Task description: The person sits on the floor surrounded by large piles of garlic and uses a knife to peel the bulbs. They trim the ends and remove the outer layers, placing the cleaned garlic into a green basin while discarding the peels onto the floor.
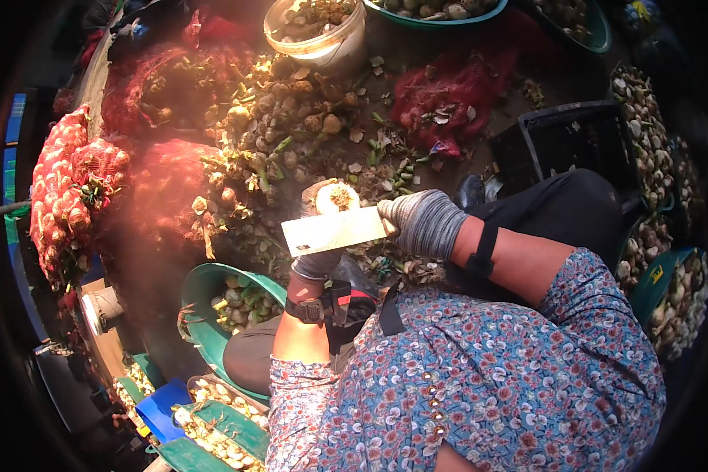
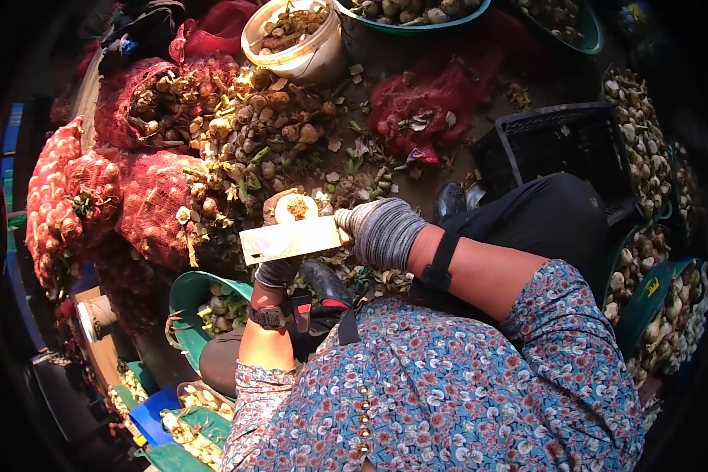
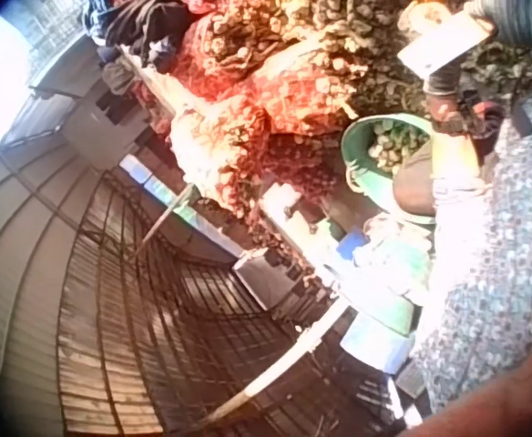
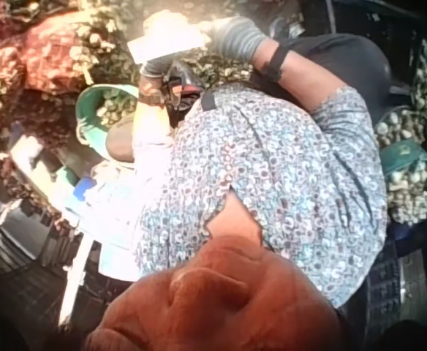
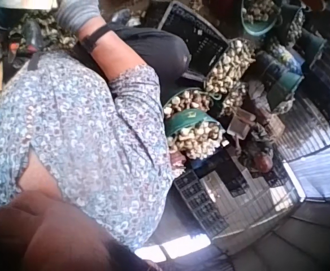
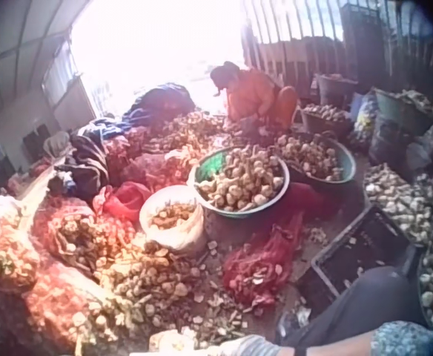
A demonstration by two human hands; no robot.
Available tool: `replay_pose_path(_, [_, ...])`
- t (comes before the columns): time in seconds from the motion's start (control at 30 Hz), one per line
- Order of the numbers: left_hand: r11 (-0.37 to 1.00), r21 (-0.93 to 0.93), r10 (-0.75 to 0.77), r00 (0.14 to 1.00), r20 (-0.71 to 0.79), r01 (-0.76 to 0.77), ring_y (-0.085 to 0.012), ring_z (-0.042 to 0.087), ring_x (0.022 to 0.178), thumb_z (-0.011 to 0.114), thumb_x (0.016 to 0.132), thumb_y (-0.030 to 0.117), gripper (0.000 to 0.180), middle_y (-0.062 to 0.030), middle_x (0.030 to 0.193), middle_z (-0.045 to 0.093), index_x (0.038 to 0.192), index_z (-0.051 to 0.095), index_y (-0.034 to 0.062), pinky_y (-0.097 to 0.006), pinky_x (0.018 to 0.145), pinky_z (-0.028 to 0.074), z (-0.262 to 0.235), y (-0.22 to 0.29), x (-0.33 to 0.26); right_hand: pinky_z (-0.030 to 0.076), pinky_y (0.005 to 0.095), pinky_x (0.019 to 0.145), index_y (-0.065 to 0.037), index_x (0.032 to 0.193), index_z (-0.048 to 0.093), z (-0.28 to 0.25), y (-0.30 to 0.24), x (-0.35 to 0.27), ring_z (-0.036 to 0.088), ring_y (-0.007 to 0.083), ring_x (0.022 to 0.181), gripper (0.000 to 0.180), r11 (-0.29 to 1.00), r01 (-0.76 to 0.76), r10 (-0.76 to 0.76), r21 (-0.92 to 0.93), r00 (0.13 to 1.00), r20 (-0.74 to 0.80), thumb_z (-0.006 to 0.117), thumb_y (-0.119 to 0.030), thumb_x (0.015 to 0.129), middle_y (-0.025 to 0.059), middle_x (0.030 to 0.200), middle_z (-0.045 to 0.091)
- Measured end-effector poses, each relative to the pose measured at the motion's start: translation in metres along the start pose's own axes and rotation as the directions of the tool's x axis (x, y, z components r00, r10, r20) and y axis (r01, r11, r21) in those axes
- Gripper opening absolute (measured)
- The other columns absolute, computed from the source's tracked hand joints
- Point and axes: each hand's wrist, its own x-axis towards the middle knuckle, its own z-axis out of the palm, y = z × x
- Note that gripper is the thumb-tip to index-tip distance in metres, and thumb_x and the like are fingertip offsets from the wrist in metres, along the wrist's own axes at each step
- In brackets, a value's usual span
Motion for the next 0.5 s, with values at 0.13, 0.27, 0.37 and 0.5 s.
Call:
replay_pose_path(0.13, [0.949,-0.304,-0.133,0.982,-0.133,0.087,-0.0229,0.059,0.115,0.07,0.088,0.024,0.053,-0.0095,0.13,0.056,0.134,0.049,0.0053,-0.036,0.097,0.049,-0.007,0.03,-0.002,0.053,0.0434,0.071,-0.01,0.102,0.065,0.002,-0.001,-0.001,0.067,0.0369,0.084,0.024,1.0,-0.007,0.007,-0.004,1.0,0.017,0.066,-0.019,0.08,0.0174,0.087,0.068])
replay_pose_path(0.27, [0.998,0.017,-0.063,0.994,-0.086,0.064,-0.0234,0.061,0.111,0.072,0.085,0.028,0.052,-0.0059,0.128,0.058,0.132,0.054,0.0174,-0.039,0.094,0.05,0.002,0.033,-0.003,0.053,0.0442,0.071,-0.01,0.101,0.064,0.015,0.016,0.002,0.066,0.0375,0.085,0.022,0.999,-0.031,0.031,0.017,0.999,-0.043,0.064,-0.02,0.082,0.0186,0.087,0.068])
replay_pose_path(0.37, [0.879,-0.431,-0.333,0.908,-0.253,0.203,-0.0252,0.062,0.103,0.08,0.077,0.025,0.063,-0.0088,0.119,0.059,0.13,0.05,0.0114,-0.04,0.088,0.052,-0.012,0.062,-0.003,0.053,0.0436,0.072,-0.01,0.102,0.065,0.044,0.037,0.015,0.067,0.0369,0.087,0.022,0.998,-0.059,0.06,0.017,0.99,-0.124,0.064,-0.022,0.084,0.0193,0.091,0.068])
replay_pose_path(0.5, [0.998,-0.054,-0.062,0.925,-0.376,0.044,-0.0267,0.055,0.11,0.088,0.068,0.026,0.08,-0.0135,0.124,0.048,0.131,0.043,0.0042,-0.038,0.093,0.049,-0.054,0.109,0.008,0.054,0.0393,0.073,-0.008,0.106,0.067,0.017,0.1,0.032,0.068,0.0325,0.086,0.025,0.836,-0.486,0.515,0.254,0.855,-0.059,0.065,-0.023,0.085,0.0182,0.093,0.07])
